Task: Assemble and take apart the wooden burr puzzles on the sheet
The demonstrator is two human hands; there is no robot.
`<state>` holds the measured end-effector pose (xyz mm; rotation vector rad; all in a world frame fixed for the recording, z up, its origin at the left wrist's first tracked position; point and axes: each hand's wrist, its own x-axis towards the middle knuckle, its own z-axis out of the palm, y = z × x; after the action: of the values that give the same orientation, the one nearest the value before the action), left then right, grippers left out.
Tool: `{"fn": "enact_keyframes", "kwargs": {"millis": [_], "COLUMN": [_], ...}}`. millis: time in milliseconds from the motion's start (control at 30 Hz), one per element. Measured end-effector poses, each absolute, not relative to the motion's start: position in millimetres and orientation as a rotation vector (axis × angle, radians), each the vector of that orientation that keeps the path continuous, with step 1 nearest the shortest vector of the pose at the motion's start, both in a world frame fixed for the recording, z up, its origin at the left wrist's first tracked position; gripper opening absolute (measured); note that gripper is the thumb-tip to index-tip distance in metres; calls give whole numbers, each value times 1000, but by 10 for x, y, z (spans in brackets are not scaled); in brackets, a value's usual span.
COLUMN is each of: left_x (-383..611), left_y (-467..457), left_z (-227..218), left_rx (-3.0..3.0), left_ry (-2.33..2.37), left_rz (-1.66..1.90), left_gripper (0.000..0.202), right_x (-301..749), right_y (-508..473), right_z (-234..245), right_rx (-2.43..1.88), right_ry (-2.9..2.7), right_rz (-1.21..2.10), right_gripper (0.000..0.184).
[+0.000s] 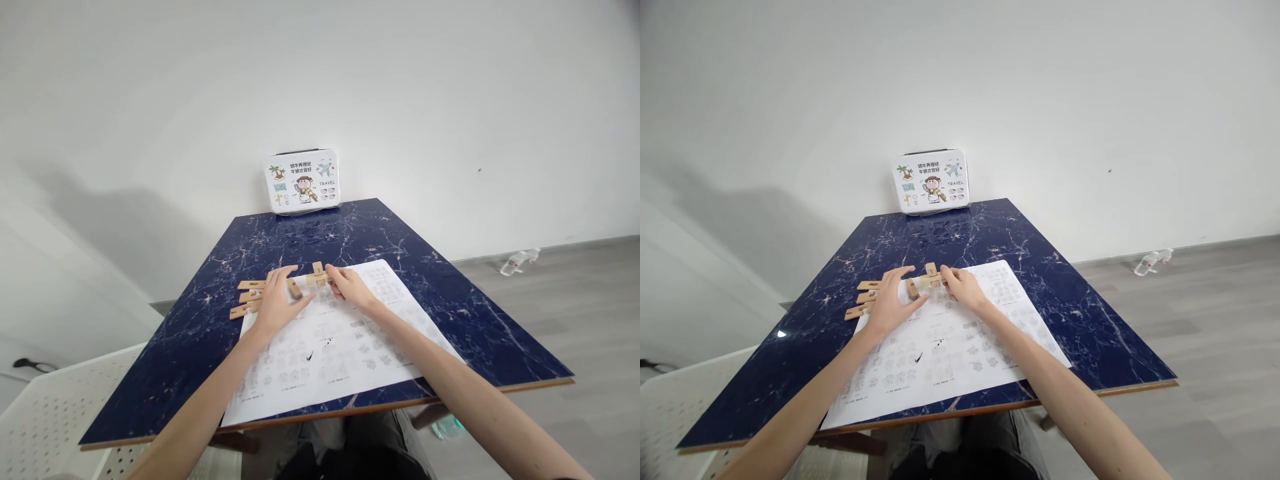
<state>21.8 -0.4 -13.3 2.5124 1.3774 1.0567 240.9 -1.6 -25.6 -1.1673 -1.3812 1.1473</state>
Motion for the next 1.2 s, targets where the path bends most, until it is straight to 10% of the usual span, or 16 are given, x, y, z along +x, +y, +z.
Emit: {"fn": "enact_keyframes", "kwargs": {"millis": [467,1200], "left_x": [196,174], "left_y": [-80,225], "left_z": [-168,-135], "left_rx": [2614,2647], "left_ry": [1190,1471], "left_rz": [1113,911], "left_gripper": [66,41], "right_x": [2258,2313], "right_y": [-170,-55], "right_z": [-203,-431], "right_rx": [-985,-1478], "right_ry": [-1505,-1735], "right_rz": [1358,458], "right_gripper": [57,14]}}
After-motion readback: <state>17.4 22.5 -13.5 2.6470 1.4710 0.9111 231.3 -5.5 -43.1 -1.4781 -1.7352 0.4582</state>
